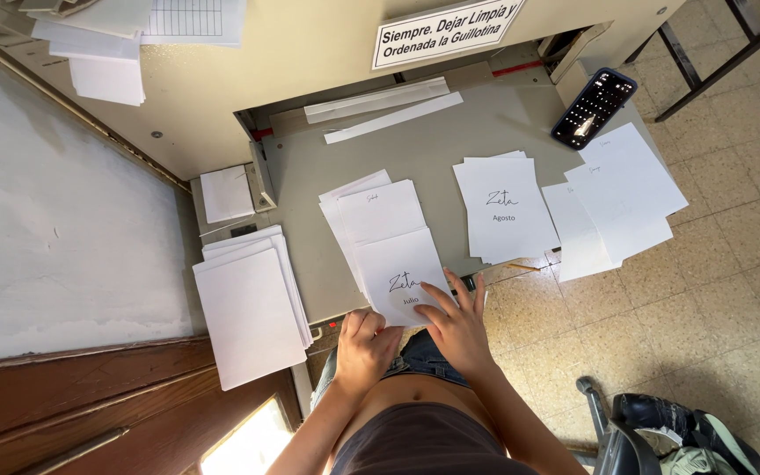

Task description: Sorting and arranging printed sheets of paper into different stacks on a work surface in a print shop.

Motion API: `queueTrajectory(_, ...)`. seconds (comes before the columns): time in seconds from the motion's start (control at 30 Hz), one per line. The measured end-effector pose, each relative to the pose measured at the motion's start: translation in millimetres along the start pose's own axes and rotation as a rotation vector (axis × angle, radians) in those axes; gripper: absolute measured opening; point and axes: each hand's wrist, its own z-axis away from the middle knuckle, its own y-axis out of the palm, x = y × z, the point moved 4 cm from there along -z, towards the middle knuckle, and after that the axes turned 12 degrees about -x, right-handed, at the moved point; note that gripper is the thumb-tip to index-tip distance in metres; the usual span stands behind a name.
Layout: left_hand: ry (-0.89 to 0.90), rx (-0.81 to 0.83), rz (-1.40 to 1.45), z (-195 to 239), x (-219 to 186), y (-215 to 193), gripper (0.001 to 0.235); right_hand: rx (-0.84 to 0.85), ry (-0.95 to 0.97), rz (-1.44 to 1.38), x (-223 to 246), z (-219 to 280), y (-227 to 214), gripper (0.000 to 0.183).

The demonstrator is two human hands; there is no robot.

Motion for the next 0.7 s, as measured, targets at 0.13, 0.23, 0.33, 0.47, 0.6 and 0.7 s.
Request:
queueTrajectory(0.13,0.017,0.034,0.151,-33,-26,-22,0.02,-0.044,-0.065,0.049,-11,-6,-8,0.043)
queueTrajectory(0.23,0.283,0.053,0.264,-57,-57,-39,0.02,-0.163,0.257,-0.038,-37,-11,-20,0.05)
queueTrajectory(0.33,0.287,0.164,0.31,-7,-22,6,0.021,-0.458,0.585,-0.126,-64,-12,-33,0.019)
queueTrajectory(0.47,0.056,0.444,0.014,12,35,49,0.044,-0.668,0.793,-0.285,-72,-17,-53,0.025)
queueTrajectory(0.6,0.007,0.642,-0.192,22,68,68,0.07,-0.784,0.755,-0.214,-70,-22,-68,0.022)
queueTrajectory(0.7,0.058,0.638,-0.223,43,83,81,0.048,-0.806,0.737,-0.162,-70,-19,-70,0.021)
